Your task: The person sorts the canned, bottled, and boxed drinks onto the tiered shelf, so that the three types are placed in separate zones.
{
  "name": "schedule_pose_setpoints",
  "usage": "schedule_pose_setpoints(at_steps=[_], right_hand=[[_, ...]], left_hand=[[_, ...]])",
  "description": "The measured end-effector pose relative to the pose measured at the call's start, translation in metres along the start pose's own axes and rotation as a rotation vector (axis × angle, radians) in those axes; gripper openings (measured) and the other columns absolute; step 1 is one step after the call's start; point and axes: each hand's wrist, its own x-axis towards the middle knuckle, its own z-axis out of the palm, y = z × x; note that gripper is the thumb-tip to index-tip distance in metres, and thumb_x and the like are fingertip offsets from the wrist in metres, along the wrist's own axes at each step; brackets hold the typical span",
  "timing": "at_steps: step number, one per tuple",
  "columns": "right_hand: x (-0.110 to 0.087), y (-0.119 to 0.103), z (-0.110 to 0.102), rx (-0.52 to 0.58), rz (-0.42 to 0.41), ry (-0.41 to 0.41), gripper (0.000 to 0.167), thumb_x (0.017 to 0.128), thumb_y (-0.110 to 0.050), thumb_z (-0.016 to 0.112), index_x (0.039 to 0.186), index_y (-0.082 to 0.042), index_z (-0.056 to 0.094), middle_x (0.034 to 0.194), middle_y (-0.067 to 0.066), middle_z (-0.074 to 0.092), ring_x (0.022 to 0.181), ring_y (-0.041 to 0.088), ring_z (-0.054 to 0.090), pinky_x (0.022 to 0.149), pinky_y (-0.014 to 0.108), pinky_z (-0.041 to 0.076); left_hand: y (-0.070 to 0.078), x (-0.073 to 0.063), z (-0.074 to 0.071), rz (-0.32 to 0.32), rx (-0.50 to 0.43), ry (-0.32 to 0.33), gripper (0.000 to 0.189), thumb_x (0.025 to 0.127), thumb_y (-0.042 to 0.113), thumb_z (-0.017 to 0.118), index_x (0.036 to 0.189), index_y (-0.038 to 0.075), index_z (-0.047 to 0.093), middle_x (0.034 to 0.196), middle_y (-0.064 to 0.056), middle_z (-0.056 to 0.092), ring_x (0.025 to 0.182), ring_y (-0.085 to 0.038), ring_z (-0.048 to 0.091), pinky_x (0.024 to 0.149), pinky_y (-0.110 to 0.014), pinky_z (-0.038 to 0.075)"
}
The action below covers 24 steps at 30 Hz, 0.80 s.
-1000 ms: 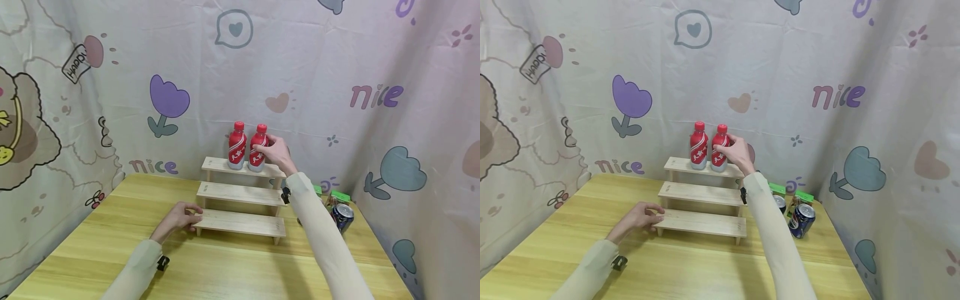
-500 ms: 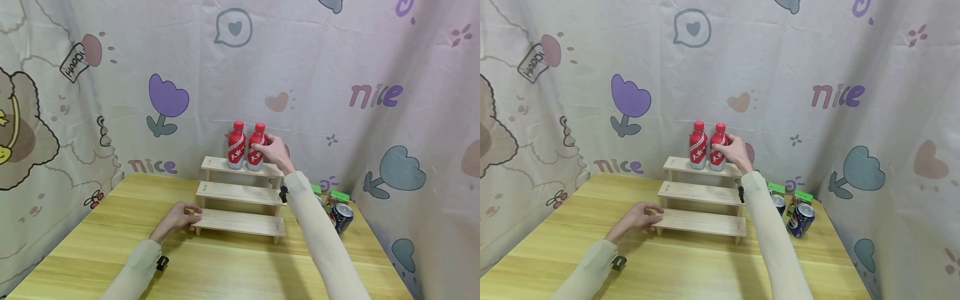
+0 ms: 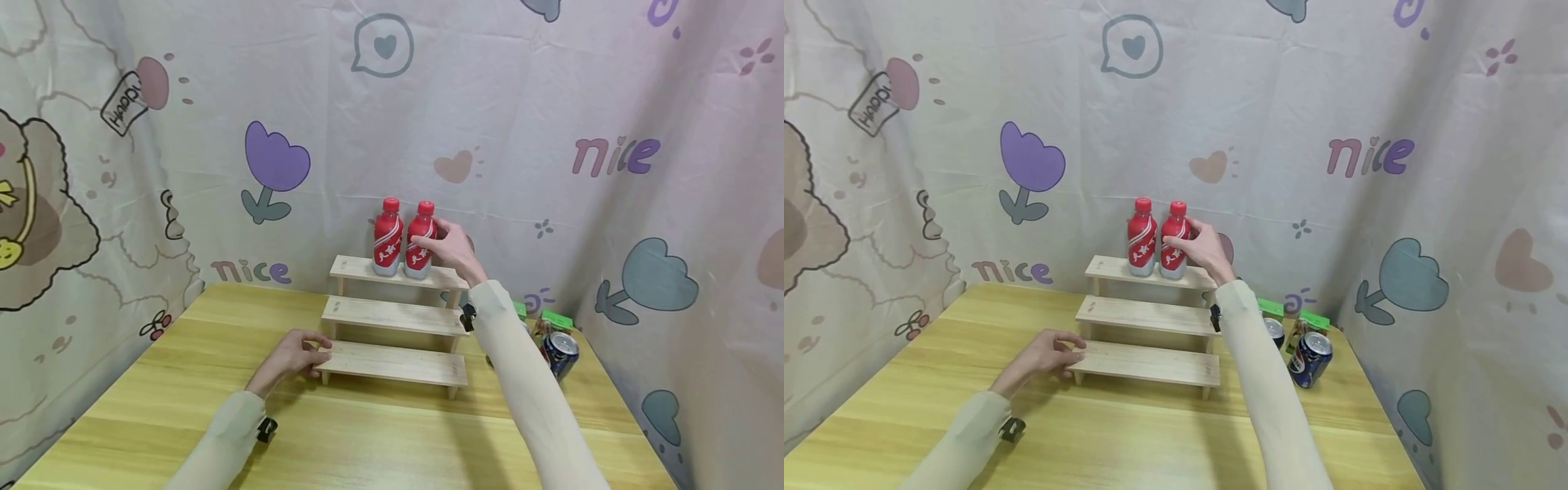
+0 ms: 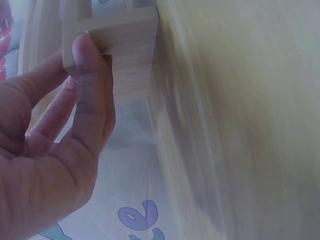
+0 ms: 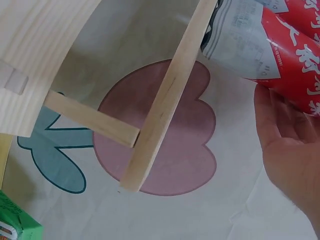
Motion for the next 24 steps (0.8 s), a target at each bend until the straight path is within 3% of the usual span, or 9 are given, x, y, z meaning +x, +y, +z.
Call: schedule_pose_setpoints(at_steps=[13, 20, 24], right_hand=[[-0.013, 0.012, -0.006, 0.192, -0.052, 0.088, 0.062, 0.084, -0.029, 0.078, 0.14, -0.014, 0.055, 0.135, 0.012, 0.061, 0.123, 0.025, 0.059, 0.103, 0.039, 0.052], [-0.018, 0.016, -0.009, 0.196, -0.058, 0.174, 0.049, 0.085, -0.025, 0.078, 0.129, -0.009, 0.063, 0.125, 0.014, 0.066, 0.105, 0.016, 0.065, 0.089, 0.025, 0.056], [-0.023, 0.023, -0.006, 0.219, -0.066, 0.174, 0.044, 0.088, -0.021, 0.075, 0.127, -0.003, 0.063, 0.123, 0.017, 0.066, 0.094, 0.009, 0.065, 0.082, 0.022, 0.058]], left_hand=[[0.003, 0.001, 0.001, 0.017, -0.003, -0.022, 0.027, 0.086, 0.004, 0.073, 0.111, -0.005, 0.067, 0.07, -0.009, 0.063, 0.054, -0.016, 0.062, 0.059, -0.041, 0.062], [0.002, 0.002, 0.0, 0.028, -0.007, -0.026, 0.028, 0.086, 0.004, 0.073, 0.111, -0.006, 0.067, 0.07, -0.01, 0.063, 0.053, -0.016, 0.062, 0.059, -0.041, 0.062], [-0.001, 0.001, -0.001, 0.024, -0.006, -0.023, 0.027, 0.086, 0.003, 0.072, 0.111, -0.006, 0.066, 0.069, -0.01, 0.063, 0.053, -0.017, 0.062, 0.059, -0.042, 0.062]])
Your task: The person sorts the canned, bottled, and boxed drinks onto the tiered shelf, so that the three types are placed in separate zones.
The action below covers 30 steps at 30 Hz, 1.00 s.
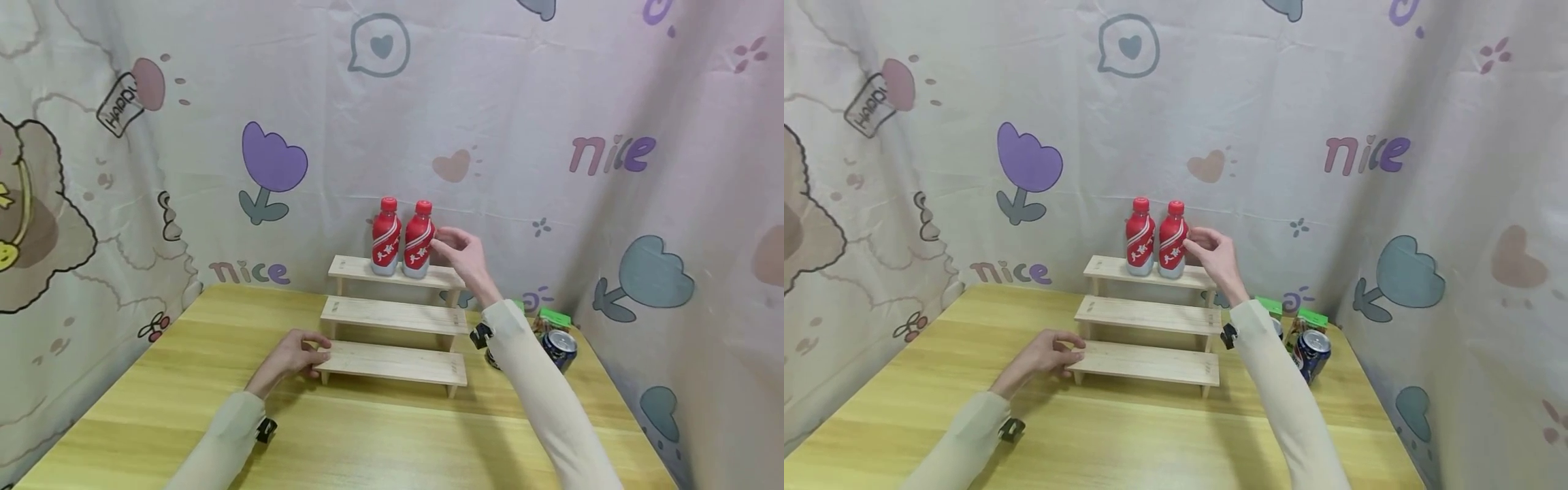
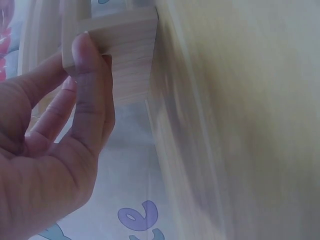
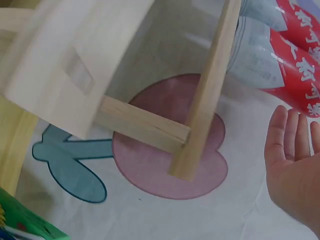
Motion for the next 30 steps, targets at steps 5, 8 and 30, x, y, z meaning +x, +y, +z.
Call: schedule_pose_setpoints(at_steps=[5, 8, 30], right_hand=[[-0.015, 0.011, -0.002, 0.014, 0.018, 0.004, 0.037, 0.092, -0.021, 0.07, 0.123, -0.001, 0.064, 0.117, 0.012, 0.068, 0.095, 0.013, 0.066, 0.084, 0.029, 0.06], [-0.027, 0.018, -0.005, 0.01, 0.058, 0.025, 0.032, 0.093, -0.021, 0.069, 0.119, -0.002, 0.066, 0.111, 0.011, 0.068, 0.097, 0.022, 0.067, 0.083, 0.03, 0.061], [-0.054, 0.037, -0.043, -0.042, 0.114, 0.018, 0.04, 0.094, -0.024, 0.067, 0.123, 0.004, 0.063, 0.104, 0.003, 0.071, 0.085, 0.008, 0.065, 0.077, 0.02, 0.058]], left_hand=[[-0.002, -0.002, 0.001, -0.007, -0.009, -0.002, 0.028, 0.087, 0.003, 0.072, 0.113, -0.007, 0.065, 0.07, -0.01, 0.062, 0.055, -0.016, 0.062, 0.06, -0.041, 0.062], [-0.002, -0.002, 0.002, -0.008, -0.019, -0.007, 0.028, 0.087, 0.003, 0.072, 0.113, -0.007, 0.065, 0.071, -0.01, 0.062, 0.056, -0.016, 0.062, 0.062, -0.042, 0.063], [0.0, -0.001, 0.0, 0.005, -0.006, -0.004, 0.03, 0.086, 0.003, 0.073, 0.113, -0.006, 0.066, 0.07, -0.009, 0.062, 0.054, -0.016, 0.061, 0.059, -0.041, 0.062]])
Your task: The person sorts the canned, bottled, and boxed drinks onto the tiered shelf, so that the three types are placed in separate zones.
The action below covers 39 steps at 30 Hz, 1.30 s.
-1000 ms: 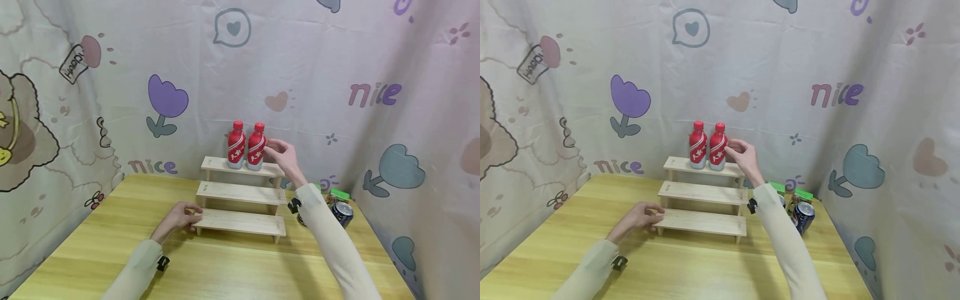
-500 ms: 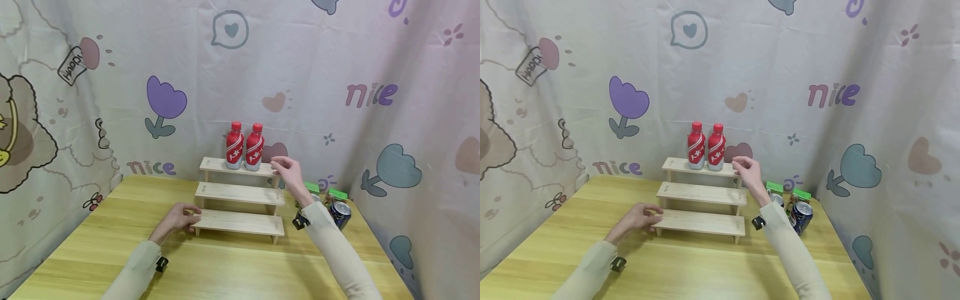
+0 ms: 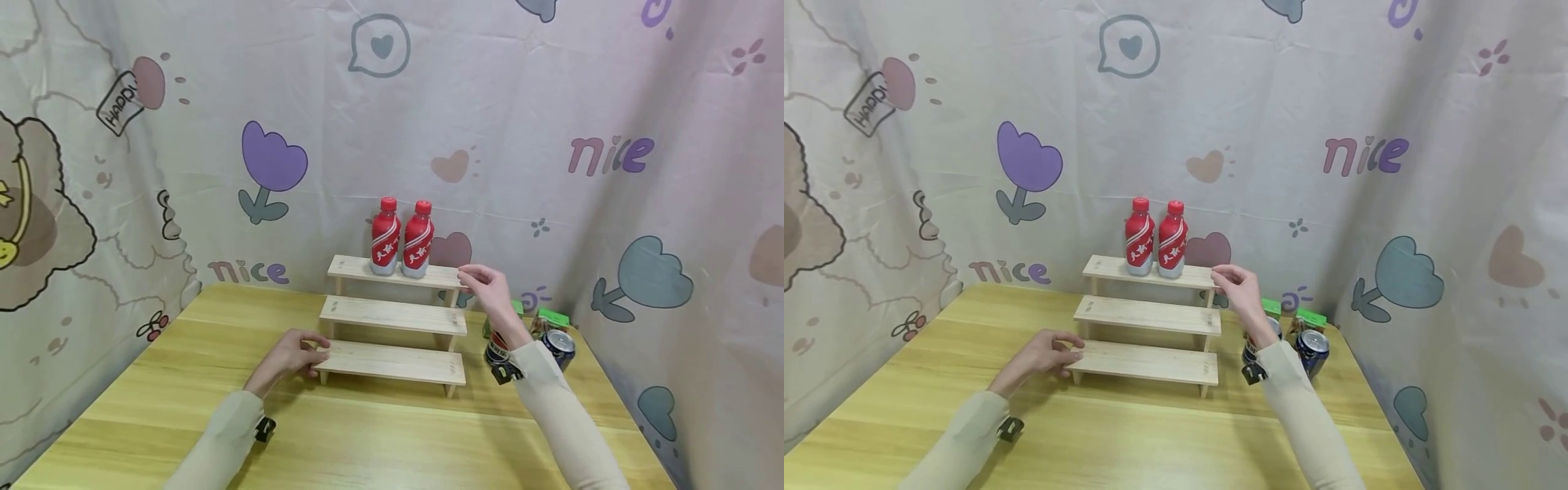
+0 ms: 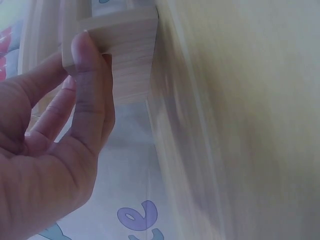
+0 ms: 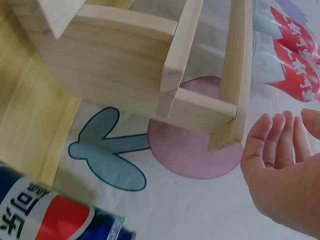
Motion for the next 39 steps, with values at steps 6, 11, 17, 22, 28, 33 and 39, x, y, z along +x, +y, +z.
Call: schedule_pose_setpoints(at_steps=[6, 11, 17, 22, 28, 33, 39], right_hand=[[-0.008, 0.004, -0.014, -0.042, 0.037, 0.002, 0.041, 0.093, -0.026, 0.069, 0.123, -0.001, 0.064, 0.104, 0.001, 0.071, 0.084, 0.008, 0.065, 0.079, 0.019, 0.056], [-0.015, 0.007, -0.026, -0.118, 0.062, -0.013, 0.042, 0.092, -0.029, 0.069, 0.125, -0.003, 0.063, 0.11, 0.003, 0.068, 0.089, 0.006, 0.062, 0.083, 0.018, 0.052], [-0.024, 0.016, -0.042, -0.199, 0.091, -0.015, 0.046, 0.092, -0.034, 0.07, 0.127, -0.006, 0.062, 0.124, 0.009, 0.064, 0.099, 0.005, 0.059, 0.092, 0.023, 0.049], [-0.031, 0.024, -0.054, -0.23, 0.116, -0.001, 0.05, 0.092, -0.037, 0.069, 0.13, -0.007, 0.06, 0.131, 0.013, 0.061, 0.11, 0.014, 0.057, 0.104, 0.037, 0.046], [-0.04, 0.034, -0.068, -0.271, 0.162, -0.009, 0.05, 0.094, -0.035, 0.066, 0.135, -0.008, 0.056, 0.136, 0.016, 0.057, 0.121, 0.025, 0.053, 0.105, 0.04, 0.045], [-0.045, 0.043, -0.076, -0.247, 0.194, -0.007, 0.055, 0.094, -0.03, 0.067, 0.14, -0.005, 0.05, 0.146, 0.018, 0.048, 0.129, 0.033, 0.047, 0.107, 0.046, 0.044], [-0.05, 0.057, -0.081, -0.242, 0.212, -0.022, 0.061, 0.092, -0.026, 0.07, 0.144, -0.005, 0.046, 0.151, 0.019, 0.041, 0.138, 0.038, 0.038, 0.114, 0.054, 0.036]], left_hand=[[-0.001, 0.001, -0.001, -0.002, -0.003, -0.004, 0.029, 0.086, 0.003, 0.072, 0.113, -0.006, 0.066, 0.071, -0.009, 0.062, 0.054, -0.016, 0.06, 0.059, -0.042, 0.062], [0.0, 0.0, 0.0, -0.002, -0.005, -0.002, 0.03, 0.086, 0.004, 0.073, 0.113, -0.006, 0.065, 0.071, -0.009, 0.062, 0.054, -0.016, 0.06, 0.059, -0.041, 0.062], [0.0, 0.001, 0.0, -0.027, -0.001, -0.005, 0.028, 0.087, 0.004, 0.072, 0.113, -0.004, 0.066, 0.072, -0.009, 0.062, 0.055, -0.016, 0.061, 0.06, -0.039, 0.062], [0.0, 0.002, -0.001, -0.031, 0.004, -0.007, 0.027, 0.087, 0.004, 0.071, 0.113, -0.004, 0.066, 0.071, -0.008, 0.061, 0.055, -0.016, 0.061, 0.061, -0.039, 0.062], [0.0, 0.001, -0.001, -0.015, -0.003, 0.0, 0.029, 0.087, 0.004, 0.072, 0.113, -0.005, 0.066, 0.07, -0.008, 0.061, 0.053, -0.016, 0.06, 0.06, -0.042, 0.062], [-0.001, 0.002, -0.001, -0.012, -0.013, -0.001, 0.028, 0.087, 0.003, 0.072, 0.112, -0.005, 0.066, 0.069, -0.008, 0.06, 0.053, -0.015, 0.059, 0.06, -0.041, 0.062], [-0.003, 0.003, -0.001, -0.005, -0.023, -0.003, 0.027, 0.087, 0.003, 0.072, 0.112, -0.006, 0.066, 0.069, -0.007, 0.06, 0.053, -0.015, 0.059, 0.059, -0.04, 0.062]])
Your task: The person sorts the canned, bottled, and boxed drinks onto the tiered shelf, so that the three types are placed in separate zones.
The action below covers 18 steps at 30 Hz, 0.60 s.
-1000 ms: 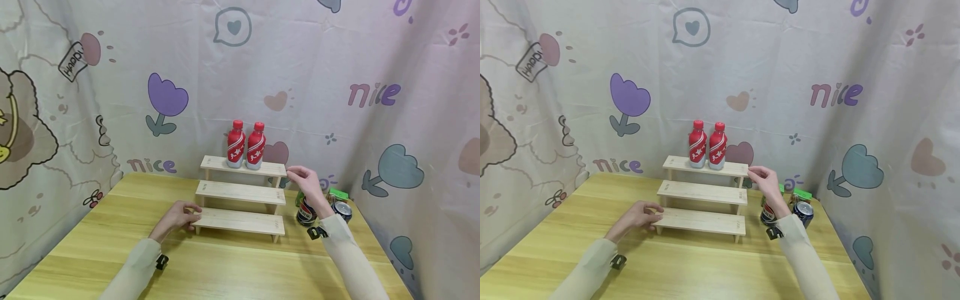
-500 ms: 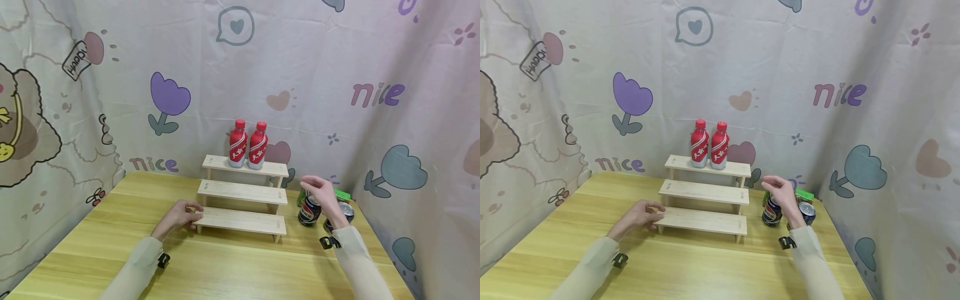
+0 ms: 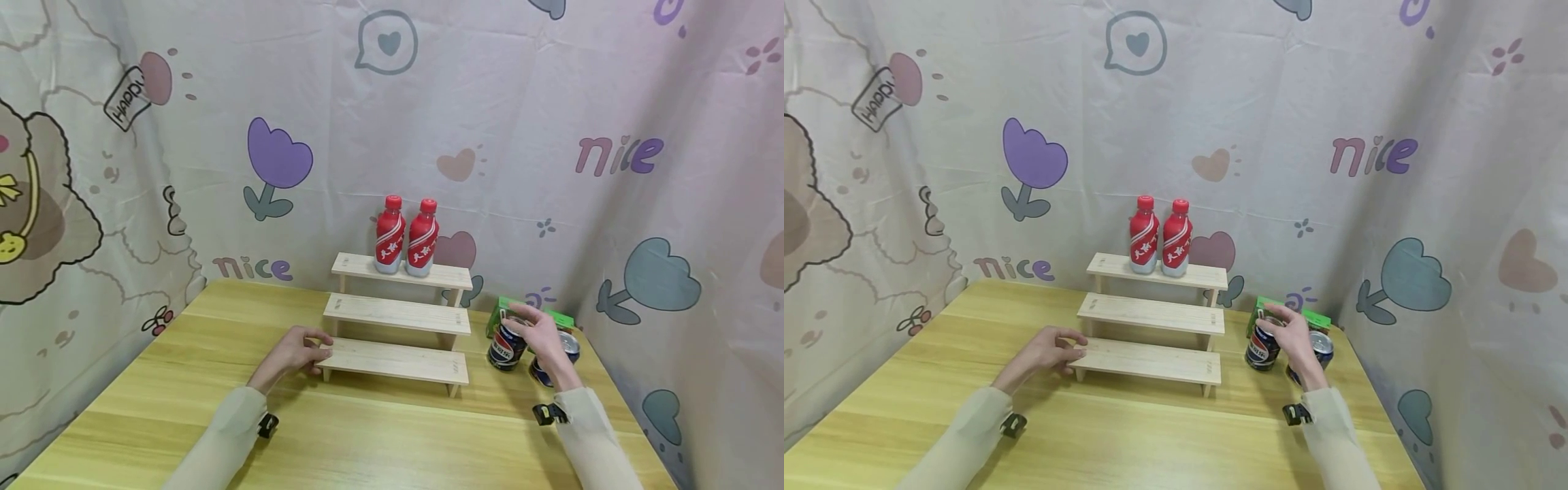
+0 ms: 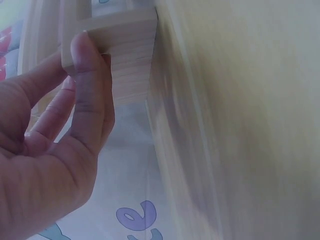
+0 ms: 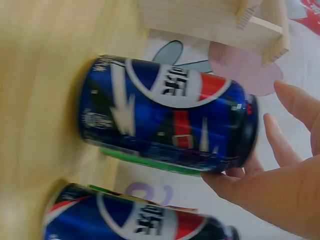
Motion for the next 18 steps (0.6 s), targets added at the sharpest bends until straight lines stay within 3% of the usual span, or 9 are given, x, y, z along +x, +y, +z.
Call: schedule_pose_setpoints(at_steps=[10, 18], right_hand=[[-0.006, 0.021, 0.012, -0.019, 0.033, 0.013, 0.079, 0.087, -0.017, 0.075, 0.152, -0.009, 0.031, 0.149, 0.028, 0.036, 0.132, 0.042, 0.041, 0.11, 0.056, 0.04], [-0.006, 0.028, 0.02, -0.066, 0.036, 0.066, 0.083, 0.083, -0.009, 0.076, 0.149, 0.0, 0.026, 0.143, 0.03, 0.037, 0.131, 0.045, 0.041, 0.109, 0.058, 0.04]], left_hand=[[-0.001, -0.001, 0.0, 0.014, -0.004, -0.002, 0.027, 0.086, 0.002, 0.072, 0.112, -0.006, 0.066, 0.068, -0.007, 0.061, 0.052, -0.015, 0.06, 0.059, -0.04, 0.062], [-0.001, -0.001, -0.002, 0.027, -0.012, -0.014, 0.027, 0.087, 0.001, 0.071, 0.112, -0.007, 0.066, 0.071, -0.008, 0.062, 0.057, -0.014, 0.06, 0.06, -0.041, 0.062]])
